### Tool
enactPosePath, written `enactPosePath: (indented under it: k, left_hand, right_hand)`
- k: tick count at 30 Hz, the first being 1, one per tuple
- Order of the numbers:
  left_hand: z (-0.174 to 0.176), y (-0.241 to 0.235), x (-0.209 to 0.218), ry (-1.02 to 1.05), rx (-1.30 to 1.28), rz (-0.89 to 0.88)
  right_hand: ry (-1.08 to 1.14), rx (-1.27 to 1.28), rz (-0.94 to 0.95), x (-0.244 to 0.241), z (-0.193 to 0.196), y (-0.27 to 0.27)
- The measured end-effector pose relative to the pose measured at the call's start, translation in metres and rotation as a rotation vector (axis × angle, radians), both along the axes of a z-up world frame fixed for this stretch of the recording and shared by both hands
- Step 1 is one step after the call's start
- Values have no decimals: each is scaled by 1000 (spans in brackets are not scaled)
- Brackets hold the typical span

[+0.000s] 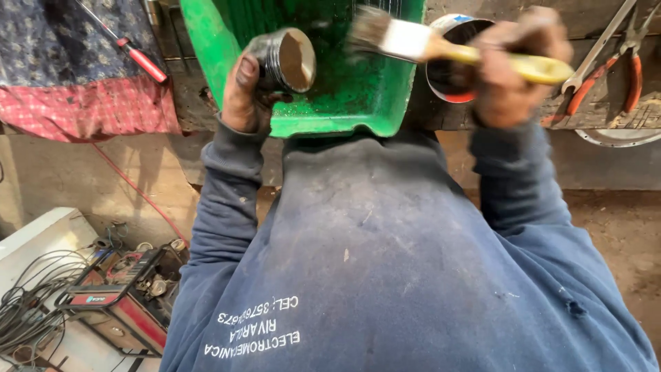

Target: The recorder uses a screwdriver to disassemble a part and then cleans multiple engine pistons using a brush and solvent at a workbench.

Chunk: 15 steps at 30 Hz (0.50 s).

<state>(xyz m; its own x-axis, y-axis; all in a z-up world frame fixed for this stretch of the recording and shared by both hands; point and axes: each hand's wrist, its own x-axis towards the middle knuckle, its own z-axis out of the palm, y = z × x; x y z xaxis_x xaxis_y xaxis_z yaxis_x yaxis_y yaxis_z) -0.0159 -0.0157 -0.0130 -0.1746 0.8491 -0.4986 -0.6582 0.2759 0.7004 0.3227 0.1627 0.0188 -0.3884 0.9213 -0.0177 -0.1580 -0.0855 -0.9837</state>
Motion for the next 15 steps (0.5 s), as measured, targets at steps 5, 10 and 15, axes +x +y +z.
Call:
enactPosePath:
  k: [5,10,15]
  left_hand:
    - [-6,-11,-19,279,130,-95]
    - [44,13,-4,613,-28,-190]
    - [49,9,-6,1014,-2,-286]
  right_hand:
    - [-166,166,-184,90,-5,4]
    - [-758,544,296,54,38,13]
    - [-1046,873,439,24,42,13]
